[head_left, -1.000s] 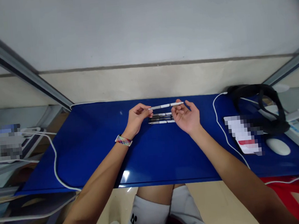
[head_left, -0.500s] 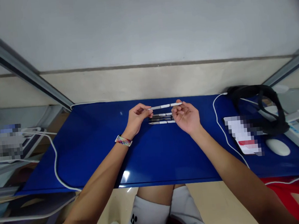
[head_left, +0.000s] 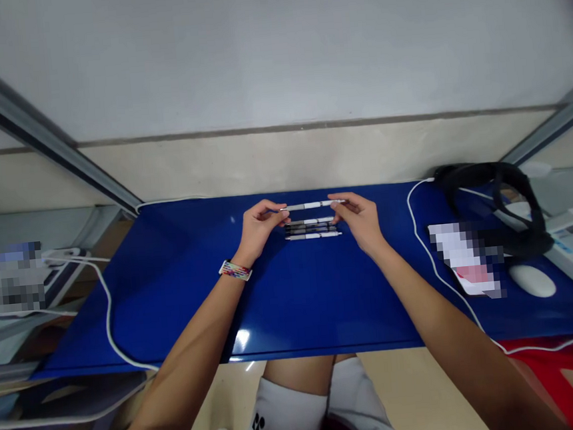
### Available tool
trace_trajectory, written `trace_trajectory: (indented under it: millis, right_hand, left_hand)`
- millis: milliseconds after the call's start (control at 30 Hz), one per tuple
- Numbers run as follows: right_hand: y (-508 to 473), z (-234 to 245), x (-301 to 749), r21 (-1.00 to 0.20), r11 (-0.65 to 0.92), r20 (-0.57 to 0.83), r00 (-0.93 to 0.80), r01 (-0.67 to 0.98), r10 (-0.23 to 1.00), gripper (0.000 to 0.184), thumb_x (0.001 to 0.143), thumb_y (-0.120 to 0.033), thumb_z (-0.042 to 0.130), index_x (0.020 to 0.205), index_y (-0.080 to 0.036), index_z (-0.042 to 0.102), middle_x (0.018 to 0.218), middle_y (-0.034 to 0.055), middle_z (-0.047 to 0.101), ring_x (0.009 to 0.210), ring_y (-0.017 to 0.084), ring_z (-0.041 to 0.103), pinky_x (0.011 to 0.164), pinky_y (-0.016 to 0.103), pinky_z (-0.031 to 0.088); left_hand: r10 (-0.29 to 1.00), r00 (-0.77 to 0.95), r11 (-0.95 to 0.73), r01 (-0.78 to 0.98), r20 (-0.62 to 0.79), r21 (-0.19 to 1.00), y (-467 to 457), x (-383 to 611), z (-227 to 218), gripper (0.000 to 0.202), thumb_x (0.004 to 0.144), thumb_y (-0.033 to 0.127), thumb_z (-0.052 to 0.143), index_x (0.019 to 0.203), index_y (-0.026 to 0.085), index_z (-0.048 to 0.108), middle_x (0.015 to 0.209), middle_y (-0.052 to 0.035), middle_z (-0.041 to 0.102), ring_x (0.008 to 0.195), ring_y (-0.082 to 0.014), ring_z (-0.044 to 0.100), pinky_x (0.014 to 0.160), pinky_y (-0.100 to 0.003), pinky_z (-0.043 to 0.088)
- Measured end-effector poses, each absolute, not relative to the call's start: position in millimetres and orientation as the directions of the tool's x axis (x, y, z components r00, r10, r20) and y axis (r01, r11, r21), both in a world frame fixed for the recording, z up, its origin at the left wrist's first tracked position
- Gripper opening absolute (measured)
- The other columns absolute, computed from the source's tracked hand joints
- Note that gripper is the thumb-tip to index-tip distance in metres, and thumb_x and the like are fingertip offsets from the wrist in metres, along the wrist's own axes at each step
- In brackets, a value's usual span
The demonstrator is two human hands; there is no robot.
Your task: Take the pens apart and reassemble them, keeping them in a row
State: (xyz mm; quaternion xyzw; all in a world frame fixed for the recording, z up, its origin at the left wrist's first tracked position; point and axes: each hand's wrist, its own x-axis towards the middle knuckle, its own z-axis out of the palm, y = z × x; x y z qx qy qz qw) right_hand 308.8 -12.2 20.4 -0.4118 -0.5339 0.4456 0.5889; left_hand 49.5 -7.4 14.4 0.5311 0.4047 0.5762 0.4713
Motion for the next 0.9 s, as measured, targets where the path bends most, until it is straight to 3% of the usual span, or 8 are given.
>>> trace_trajectory:
  millis: [100,167,300,367,500,667,900]
  right_hand:
    - [-9,14,313,-0.871,0.436,0.452,0.022,0.225,0.892,0.022,0.094,-0.043,0.078,0.109,-0.029,0.086,0.098,0.0045,0.074,0.072,0.018,0.065,0.069,0.037,0.057]
    - [-5,11,317,-0.797,0.494,0.520,-0.019,0.348,0.854,0.021,0.098,-0.041,0.073,0.110,-0.030,0.086,0.104,0.0063,0.077,0.082,0.022,0.069,0.077,0.040,0.059]
    - [3,5,322,-0.701,0.514,0.521,-0.137,0.494,0.842,0.022,0.102,-0.036,0.067,0.113,-0.031,0.085,0.108,0.0075,0.081,0.104,0.030,0.071,0.101,0.051,0.055]
    - [6,0,323,-0.674,0.493,0.478,-0.184,0.551,0.859,0.024,0.103,-0.034,0.064,0.116,-0.030,0.084,0.111,0.0085,0.081,0.109,0.032,0.070,0.104,0.055,0.053]
    - [9,-7,324,-0.642,0.452,0.413,-0.217,0.620,0.885,0.028,0.103,-0.031,0.060,0.120,-0.028,0.082,0.115,0.0107,0.080,0.115,0.035,0.068,0.106,0.056,0.053]
    - [8,-10,324,-0.664,0.452,0.426,-0.195,0.596,0.883,0.034,0.105,-0.030,0.054,0.124,-0.028,0.081,0.122,0.0113,0.077,0.116,0.033,0.069,0.107,0.055,0.054]
    - [8,-11,325,-0.663,0.453,0.428,-0.195,0.596,0.882,0.035,0.099,-0.016,0.052,0.107,-0.026,0.084,0.114,0.0104,0.077,0.112,0.032,0.070,0.106,0.052,0.054]
  left_hand:
    - [0.976,0.026,-0.215,-0.054,0.217,0.975,-4,46,11,0.030,0.082,0.042,0.092,0.099,0.020,0.082,0.081,-0.0048,0.080,0.078,-0.0201,0.079,0.073,-0.032,0.062]
    - [0.975,0.031,-0.220,0.016,0.219,0.975,-2,45,8,0.031,0.084,0.044,0.090,0.103,0.020,0.085,0.084,-0.0064,0.082,0.080,-0.0208,0.078,0.075,-0.033,0.061]
    - [0.959,0.004,-0.278,0.211,0.284,0.937,2,42,2,0.023,0.088,0.043,0.085,0.099,0.023,0.088,0.095,-0.0074,0.085,0.086,-0.0232,0.077,0.086,-0.037,0.059]
    - [0.948,-0.004,-0.303,0.290,0.318,0.908,3,42,0,0.018,0.087,0.041,0.086,0.096,0.025,0.089,0.092,-0.0062,0.085,0.083,-0.0238,0.075,0.086,-0.038,0.058]
    - [0.923,0.014,-0.358,0.396,0.385,0.846,4,42,-1,0.007,0.086,0.031,0.084,0.090,0.028,0.089,0.085,-0.0046,0.084,0.079,-0.0244,0.071,0.088,-0.040,0.056]
    - [0.914,0.054,-0.378,0.475,0.403,0.795,3,43,-2,0.010,0.089,0.029,0.079,0.090,0.029,0.089,0.091,-0.0055,0.085,0.083,-0.0267,0.072,0.090,-0.042,0.054]
    - [0.904,0.076,-0.389,0.556,0.421,0.734,0,44,0,0.015,0.087,0.022,0.074,0.088,0.029,0.087,0.091,-0.0041,0.084,0.088,-0.0280,0.071,0.096,-0.045,0.051]
